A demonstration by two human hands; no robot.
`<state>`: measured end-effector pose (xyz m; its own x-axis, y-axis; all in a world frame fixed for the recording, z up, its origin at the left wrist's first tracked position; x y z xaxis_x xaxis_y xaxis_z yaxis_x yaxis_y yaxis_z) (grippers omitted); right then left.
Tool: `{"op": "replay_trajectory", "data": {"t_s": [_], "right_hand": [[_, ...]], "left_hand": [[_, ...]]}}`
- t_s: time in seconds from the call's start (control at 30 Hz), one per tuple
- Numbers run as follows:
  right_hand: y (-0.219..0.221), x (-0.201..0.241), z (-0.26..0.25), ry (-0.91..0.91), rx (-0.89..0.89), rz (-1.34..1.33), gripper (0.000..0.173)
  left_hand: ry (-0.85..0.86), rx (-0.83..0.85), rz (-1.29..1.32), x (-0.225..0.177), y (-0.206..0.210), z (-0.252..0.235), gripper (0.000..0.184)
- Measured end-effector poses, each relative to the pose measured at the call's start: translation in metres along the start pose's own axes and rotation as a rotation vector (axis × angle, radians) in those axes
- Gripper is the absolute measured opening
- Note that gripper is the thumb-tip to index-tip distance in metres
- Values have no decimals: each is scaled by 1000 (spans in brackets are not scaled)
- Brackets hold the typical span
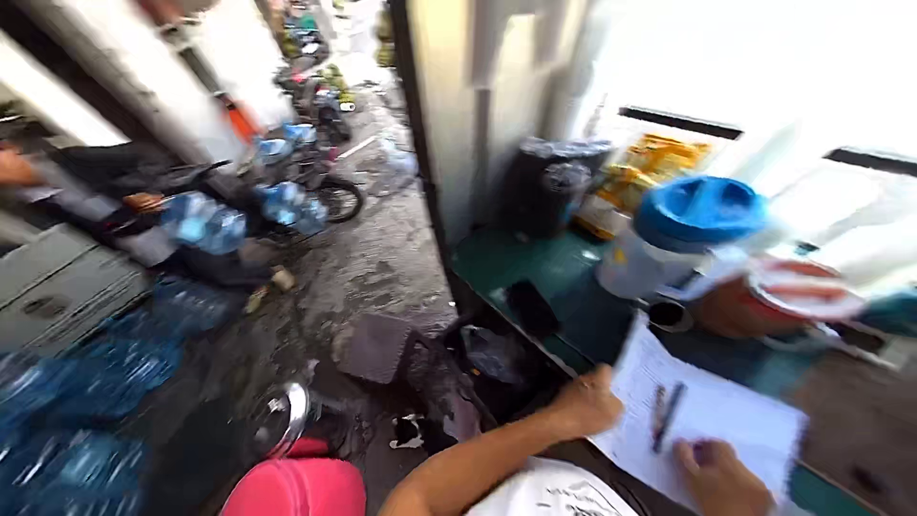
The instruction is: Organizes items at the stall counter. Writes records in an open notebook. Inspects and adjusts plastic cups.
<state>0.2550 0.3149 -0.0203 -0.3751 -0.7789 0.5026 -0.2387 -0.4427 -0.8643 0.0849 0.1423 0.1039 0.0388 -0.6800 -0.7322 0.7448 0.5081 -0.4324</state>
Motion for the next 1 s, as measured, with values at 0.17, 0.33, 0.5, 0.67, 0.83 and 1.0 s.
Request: {"op": "replay_trajectory", "data": {"t_s": [0.17,0.33,0.5,0.67,0.83,1.0], "right_hand": [[-18,-9,-5,128,113,-142,35],[-48,-45,14,228,-51,-88,36],[-100,-98,0,421,-204,113,47],[-99,-124,-20,467,-35,161,32],[-78,-62,-29,239,-136,-19,36],[-70,-10,-10,300,-156,-254,31]], "left_hand": [[-17,-20,-43,27,7,-17,61],[-14,-57,40,51,11,-10,55],[0,-44,38,54,7,-4,52],[4,-21,41,47,-6,-1,43],[142,166,70,21,2,7,50],[356,544,-393,-10,56,-11,68]]}}
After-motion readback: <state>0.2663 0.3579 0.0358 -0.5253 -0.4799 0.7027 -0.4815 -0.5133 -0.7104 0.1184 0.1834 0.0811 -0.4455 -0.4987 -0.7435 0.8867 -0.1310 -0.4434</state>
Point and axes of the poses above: each hand's wrist, its own z-axis away from the middle knuckle, its own y-axis out of the palm, x = y × z, the point moved 2 cm from there along -z, towards the middle knuckle, and after that the axes turned 14 degrees about -y, right-handed, at the moved point
